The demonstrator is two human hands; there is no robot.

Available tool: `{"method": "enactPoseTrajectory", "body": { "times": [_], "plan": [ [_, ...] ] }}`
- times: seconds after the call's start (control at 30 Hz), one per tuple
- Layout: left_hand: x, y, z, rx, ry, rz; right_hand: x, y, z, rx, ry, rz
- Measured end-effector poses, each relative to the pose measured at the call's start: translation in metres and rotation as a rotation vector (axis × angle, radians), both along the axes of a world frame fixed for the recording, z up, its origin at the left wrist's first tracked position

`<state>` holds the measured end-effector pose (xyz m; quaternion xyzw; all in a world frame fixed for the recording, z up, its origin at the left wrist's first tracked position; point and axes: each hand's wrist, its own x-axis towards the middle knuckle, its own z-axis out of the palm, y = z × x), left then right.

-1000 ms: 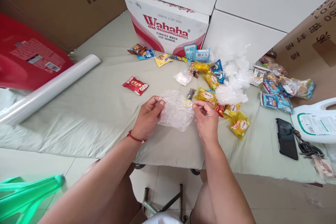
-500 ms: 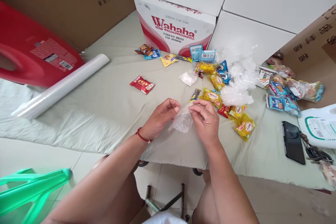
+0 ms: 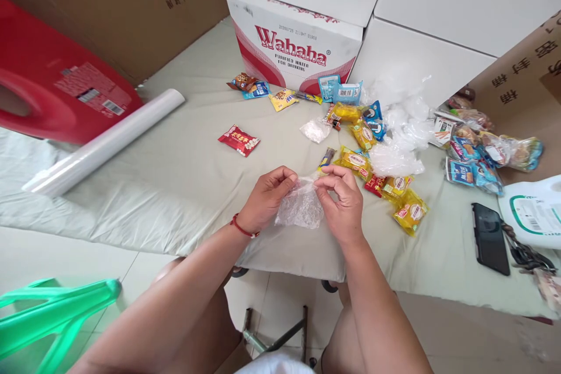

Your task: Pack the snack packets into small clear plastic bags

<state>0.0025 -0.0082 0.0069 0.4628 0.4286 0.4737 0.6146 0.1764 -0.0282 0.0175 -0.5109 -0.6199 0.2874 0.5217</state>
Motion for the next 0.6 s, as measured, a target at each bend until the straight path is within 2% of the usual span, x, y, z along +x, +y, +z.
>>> {"method": "enactPoseTrajectory", "body": {
  "times": [0.07, 0.17, 0.23, 0.3, 0.43, 0.53, 0.6],
  "plan": [
    [0.001, 0.000, 0.000, 0.024, 0.020, 0.014, 0.000, 0.001, 0.000, -0.016, 0.029, -0.006],
    [0.000, 0.001, 0.001, 0.023, 0.057, 0.067, 0.001, 0.003, 0.001, -0.064, 0.192, -0.087],
    [0.000, 0.002, 0.002, 0.018, 0.084, 0.131, 0.001, 0.003, 0.002, -0.151, 0.312, -0.133],
    [0.000, 0.002, 0.003, 0.034, 0.117, 0.185, -0.002, 0.001, 0.002, -0.290, 0.362, -0.082],
    [0.004, -0.001, 0.002, 0.145, 0.204, 0.230, -0.019, -0.007, 0.001, -0.476, 0.240, 0.155],
    [0.006, -0.002, 0.001, 0.158, 0.192, 0.238, -0.026, -0.008, -0.003, -0.485, 0.168, 0.132],
    [0.005, 0.000, 0.000, 0.127, 0.149, 0.223, -0.020, -0.004, -0.004, -0.477, 0.208, 0.085]
  ]
}}
